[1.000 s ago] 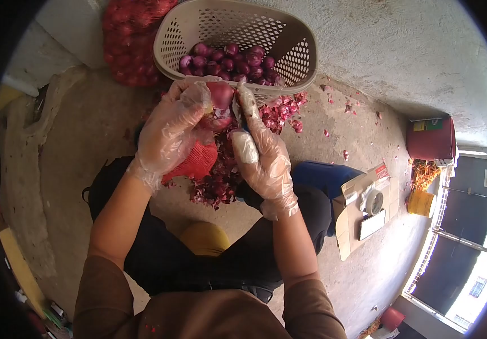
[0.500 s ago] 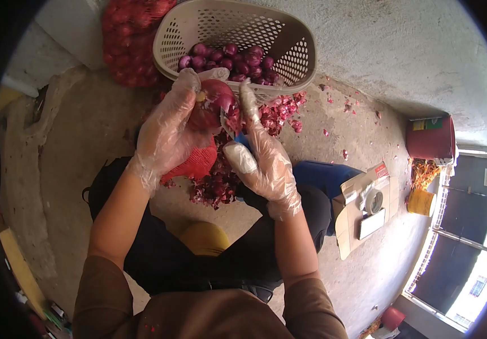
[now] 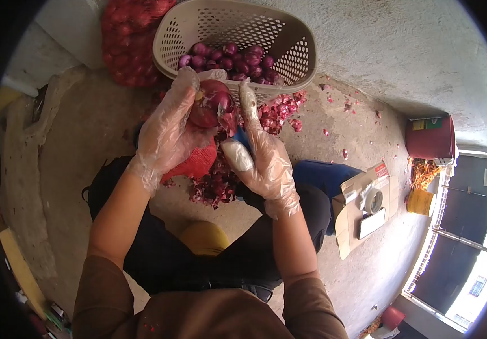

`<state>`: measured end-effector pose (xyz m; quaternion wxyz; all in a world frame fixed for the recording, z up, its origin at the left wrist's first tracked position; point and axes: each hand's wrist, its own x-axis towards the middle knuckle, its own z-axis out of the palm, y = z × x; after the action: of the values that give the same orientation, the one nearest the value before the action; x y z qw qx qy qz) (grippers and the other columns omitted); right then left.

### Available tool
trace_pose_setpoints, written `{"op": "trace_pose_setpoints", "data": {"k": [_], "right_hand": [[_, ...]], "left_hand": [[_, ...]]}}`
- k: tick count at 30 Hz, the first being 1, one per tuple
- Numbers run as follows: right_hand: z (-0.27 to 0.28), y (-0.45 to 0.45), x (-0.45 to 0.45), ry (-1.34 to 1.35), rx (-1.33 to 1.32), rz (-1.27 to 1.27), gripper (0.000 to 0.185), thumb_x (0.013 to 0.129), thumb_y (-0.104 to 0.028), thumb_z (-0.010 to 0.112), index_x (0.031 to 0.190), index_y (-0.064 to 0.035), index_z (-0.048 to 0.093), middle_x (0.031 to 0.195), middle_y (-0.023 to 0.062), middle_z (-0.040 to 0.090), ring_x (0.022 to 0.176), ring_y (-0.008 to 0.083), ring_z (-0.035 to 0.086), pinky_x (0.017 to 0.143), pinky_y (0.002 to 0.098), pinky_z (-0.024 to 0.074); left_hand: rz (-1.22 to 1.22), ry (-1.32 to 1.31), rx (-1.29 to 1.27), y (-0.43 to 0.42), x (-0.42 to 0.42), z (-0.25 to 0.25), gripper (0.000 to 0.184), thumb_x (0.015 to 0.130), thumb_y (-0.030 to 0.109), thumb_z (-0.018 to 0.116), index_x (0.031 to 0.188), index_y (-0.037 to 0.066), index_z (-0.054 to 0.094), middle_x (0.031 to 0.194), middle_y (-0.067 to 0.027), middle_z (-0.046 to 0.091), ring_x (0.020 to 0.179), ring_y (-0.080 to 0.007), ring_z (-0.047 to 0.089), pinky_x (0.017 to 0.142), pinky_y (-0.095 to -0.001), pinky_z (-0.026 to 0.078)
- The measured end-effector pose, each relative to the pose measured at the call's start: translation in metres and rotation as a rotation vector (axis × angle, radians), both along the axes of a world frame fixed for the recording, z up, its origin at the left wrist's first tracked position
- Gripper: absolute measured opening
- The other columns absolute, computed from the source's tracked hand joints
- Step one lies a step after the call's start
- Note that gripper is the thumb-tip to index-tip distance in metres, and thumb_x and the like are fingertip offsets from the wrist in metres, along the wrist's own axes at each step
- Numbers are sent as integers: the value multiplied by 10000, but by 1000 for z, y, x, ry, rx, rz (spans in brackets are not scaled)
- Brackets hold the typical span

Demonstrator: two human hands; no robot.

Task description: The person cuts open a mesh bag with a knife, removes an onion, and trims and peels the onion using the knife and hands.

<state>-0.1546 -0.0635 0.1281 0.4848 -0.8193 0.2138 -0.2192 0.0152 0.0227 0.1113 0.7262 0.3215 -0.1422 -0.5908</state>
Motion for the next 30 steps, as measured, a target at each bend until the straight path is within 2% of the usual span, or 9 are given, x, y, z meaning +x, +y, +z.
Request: {"op": "trace_pose_setpoints", "data": {"k": [1,3,4,6,9,12,18,24,30], "right_hand": [[-1,0,0,-34,17,12,718,922,-166,555,1525,44,227,1580,211,269,1471,262,240,1187,394,184],[-3,-1,-1,-44,-22,25,739,926,-215,560,1532,21,209,1489,224,386,1371,311,375,1105,387,296],[-3,-4,-2,-21,-77,26,759,930,-260,567,1543,-11,195,1408,234,479,1278,353,484,1026,383,390],[-3,-9,-2,3,-203,46,774,933,-302,576,1553,-48,188,1311,243,580,1172,400,595,939,383,490],[4,-11,-2,74,-300,73,749,934,-282,581,1550,-66,213,1280,243,597,1147,414,595,923,397,501],[13,-5,-3,173,-216,78,701,941,-249,577,1540,-83,254,1271,242,599,1141,421,584,918,416,503],[9,-7,-2,137,-227,135,628,946,-198,573,1515,-91,330,1197,246,629,1097,420,607,899,423,508],[12,-5,-1,171,-178,91,574,939,-159,575,1483,-96,401,1172,237,645,1086,406,626,910,402,510],[2,-2,5,8,-213,36,530,952,-129,540,1468,-85,429,1214,226,642,1137,369,629,934,367,499]], "left_hand": [[23,-12,39,0,0,1,501,992,404,566,1393,116,483,1213,22,575,1013,-75,595,732,-254,488],[68,-36,117,0,0,6,483,1000,383,558,1382,96,492,1220,16,573,997,-71,589,751,-255,491],[75,-106,73,-1,0,8,452,1000,360,562,1357,88,512,1211,9,579,983,-67,581,755,-251,488],[88,-247,-14,-2,3,10,393,1001,314,569,1308,70,552,1191,-3,590,954,-58,564,763,-243,481],[152,-611,-124,-6,2,1,462,999,421,532,1269,47,554,1285,-69,586,1083,-116,577,892,-261,468],[137,-557,-94,-4,1,-4,379,1002,341,546,1205,24,595,1308,-99,589,1111,-128,570,919,-258,446],[89,-640,-25,0,9,5,287,984,177,551,1185,-18,612,1190,-90,650,1019,-85,583,857,-228,471],[62,-718,39,1,10,10,295,982,162,536,1193,-27,622,1142,-56,659,920,-58,567,827,-219,474],[82,-670,6,-1,9,4,306,989,189,538,1192,-25,619,1115,-39,653,917,-59,556,836,-226,470]]}}
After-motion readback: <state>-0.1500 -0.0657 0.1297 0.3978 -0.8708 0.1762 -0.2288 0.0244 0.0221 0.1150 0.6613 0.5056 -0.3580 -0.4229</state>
